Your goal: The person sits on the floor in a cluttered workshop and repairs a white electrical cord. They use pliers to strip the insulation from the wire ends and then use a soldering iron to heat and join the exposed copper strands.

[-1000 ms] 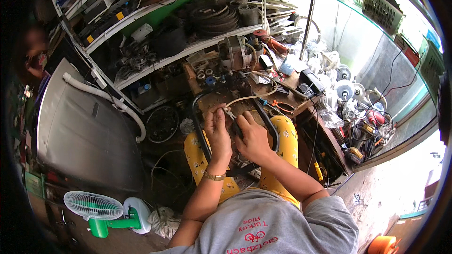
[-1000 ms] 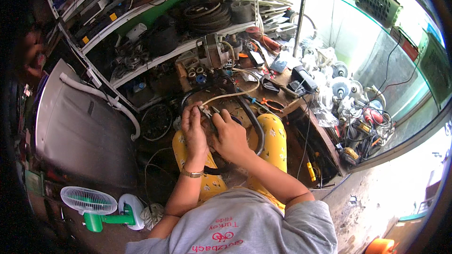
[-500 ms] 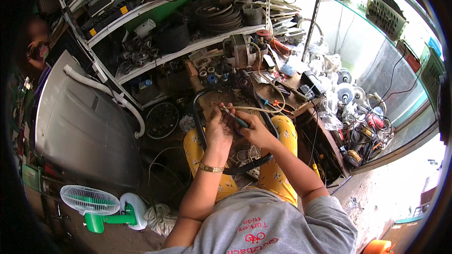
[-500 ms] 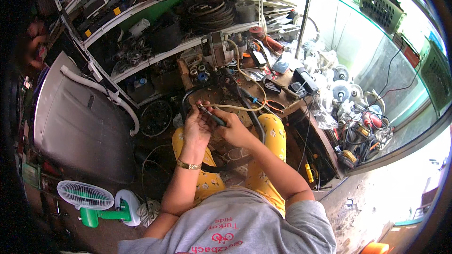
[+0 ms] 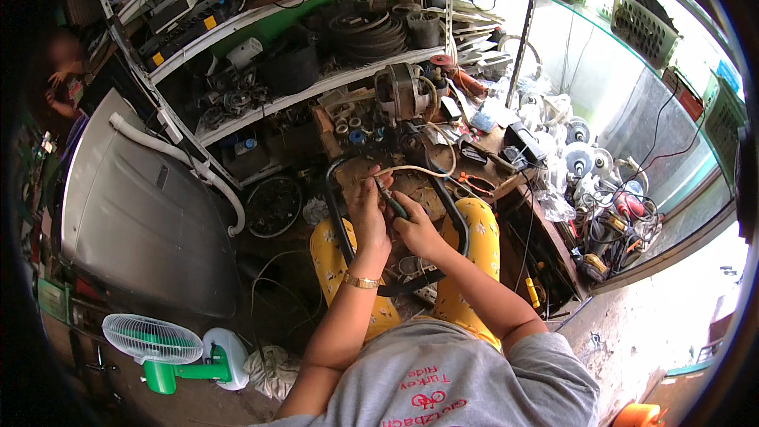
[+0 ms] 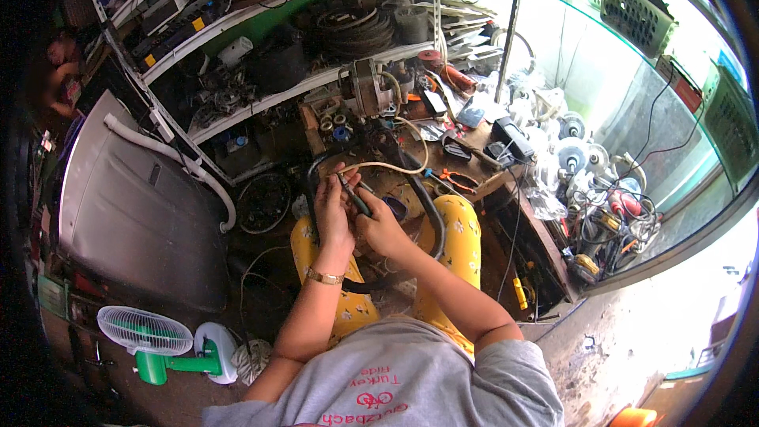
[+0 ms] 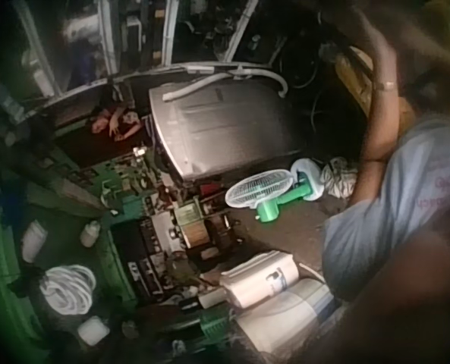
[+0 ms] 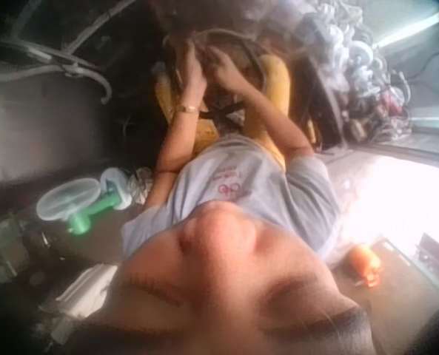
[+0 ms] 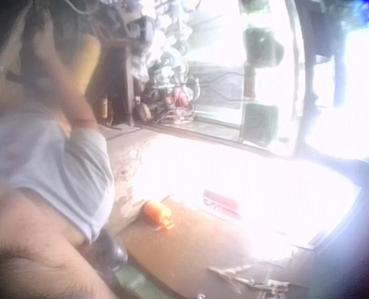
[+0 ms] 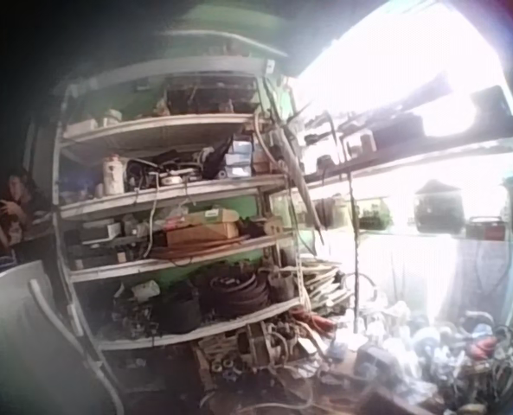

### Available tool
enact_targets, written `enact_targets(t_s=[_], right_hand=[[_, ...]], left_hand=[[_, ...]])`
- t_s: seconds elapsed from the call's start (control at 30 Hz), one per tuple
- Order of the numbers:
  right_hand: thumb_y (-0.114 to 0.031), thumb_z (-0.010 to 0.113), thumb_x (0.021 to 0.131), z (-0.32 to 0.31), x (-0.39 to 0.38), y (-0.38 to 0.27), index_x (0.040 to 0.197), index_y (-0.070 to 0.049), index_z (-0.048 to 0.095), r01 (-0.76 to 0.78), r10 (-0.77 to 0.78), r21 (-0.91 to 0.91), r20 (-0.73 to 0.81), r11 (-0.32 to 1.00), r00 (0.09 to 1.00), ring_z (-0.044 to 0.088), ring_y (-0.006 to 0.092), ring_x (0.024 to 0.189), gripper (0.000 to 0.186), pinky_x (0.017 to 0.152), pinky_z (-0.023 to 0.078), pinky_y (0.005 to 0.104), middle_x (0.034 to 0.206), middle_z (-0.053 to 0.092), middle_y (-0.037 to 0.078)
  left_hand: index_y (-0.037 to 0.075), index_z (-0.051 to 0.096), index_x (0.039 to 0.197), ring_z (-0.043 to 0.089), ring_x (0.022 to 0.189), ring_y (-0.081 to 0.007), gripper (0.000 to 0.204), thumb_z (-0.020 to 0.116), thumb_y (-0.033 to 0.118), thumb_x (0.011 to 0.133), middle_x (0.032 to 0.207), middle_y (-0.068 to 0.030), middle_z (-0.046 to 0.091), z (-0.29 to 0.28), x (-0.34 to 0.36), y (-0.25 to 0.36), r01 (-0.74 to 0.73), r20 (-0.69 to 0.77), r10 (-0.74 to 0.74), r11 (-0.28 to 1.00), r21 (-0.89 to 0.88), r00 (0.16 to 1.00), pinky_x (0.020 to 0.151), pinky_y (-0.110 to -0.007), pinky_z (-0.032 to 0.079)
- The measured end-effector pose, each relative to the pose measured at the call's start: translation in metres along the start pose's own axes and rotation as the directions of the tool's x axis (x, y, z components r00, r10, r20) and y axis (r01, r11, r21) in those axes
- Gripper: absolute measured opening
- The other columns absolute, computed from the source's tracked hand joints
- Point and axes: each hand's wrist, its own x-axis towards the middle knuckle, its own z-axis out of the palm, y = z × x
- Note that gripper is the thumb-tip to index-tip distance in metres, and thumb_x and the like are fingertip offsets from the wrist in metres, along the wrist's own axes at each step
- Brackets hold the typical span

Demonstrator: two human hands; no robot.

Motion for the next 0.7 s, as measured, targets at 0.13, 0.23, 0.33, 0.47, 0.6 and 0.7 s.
enact_targets(t_s=[0.13,0.23,0.33,0.47,0.6,0.7], right_hand=[[0.005,0.048,0.071,0.001,0.0,0.003,0.112,0.002,0.05,0.01,-0.029,-0.213,-0.089,0.977,0.996,0.058,0.0231,0.087,0.041,0.079,0.045,0.0324,0.09,0.059,0.018],[0.004,0.051,0.071,0.001,0.001,0.01,0.114,0.002,0.05,-0.005,-0.05,-0.38,-0.135,0.925,0.99,0.059,0.0401,0.095,0.044,0.082,0.045,0.04,0.096,0.057,0.028],[0.003,0.047,0.071,0.001,0.0,-0.003,0.119,0.005,0.047,0.049,-0.099,-0.436,-0.091,0.898,0.991,0.058,0.0385,0.087,0.049,0.08,0.045,0.0363,0.09,0.056,0.028],[0.003,0.047,0.071,0.0,-0.009,-0.003,0.119,0.004,0.047,0.028,-0.099,-0.419,-0.148,0.908,0.984,0.056,0.0429,0.091,0.048,0.081,0.045,0.0376,0.091,0.057,0.027],[0.005,0.049,0.07,0.0,-0.025,-0.012,0.118,0.004,0.048,-0.011,-0.042,-0.412,-0.12,0.911,0.992,0.056,0.0406,0.09,0.048,0.081,0.044,0.0372,0.093,0.056,0.027],[0.005,0.052,0.071,0.019,-0.057,-0.028,0.112,0.004,0.049,0.056,-0.04,-0.44,0.046,0.896,0.998,0.054,0.0363,0.085,0.042,0.079,0.044,0.0358,0.091,0.056,0.024]], left_hand=[[0.004,0.055,0.107,0.058,0.099,-0.0186,0.024,0.043,0.024,0.1,0.109,-0.0102,0.062,-0.001,0.012,0.002,0.106,-0.014,-0.109,0.98,-0.166,0.994,0.089,-0.032,0.047],[0.003,0.055,0.098,0.06,0.093,-0.0207,0.023,0.041,0.022,0.1,0.104,-0.0116,0.062,-0.001,0.021,0.002,0.107,-0.044,-0.113,0.987,-0.116,0.993,0.08,-0.035,0.052],[0.003,0.055,0.093,0.062,0.089,-0.022,0.023,0.043,0.022,0.1,0.097,-0.0122,0.062,-0.01,0.033,-0.004,0.131,-0.03,-0.139,0.974,-0.182,0.99,0.073,-0.037,0.055],[0.003,0.054,0.089,0.064,0.086,-0.0231,0.022,0.045,0.02,0.099,0.09,-0.0119,0.062,0.0,0.031,-0.008,0.2,-0.066,-0.215,0.963,-0.184,0.974,0.069,-0.035,0.057],[0.006,0.053,0.088,0.064,0.086,-0.0219,0.022,0.045,0.024,0.099,0.087,-0.0094,0.062,0.003,0.04,-0.016,0.244,-0.07,-0.256,0.958,-0.149,0.964,0.069,-0.035,0.058],[0.01,0.052,0.088,0.063,0.088,-0.0207,0.025,0.043,0.03,0.099,0.088,-0.0068,0.061,-0.029,0.07,-0.013,0.179,-0.105,-0.208,0.956,-0.234,0.973,0.074,-0.036,0.057]])
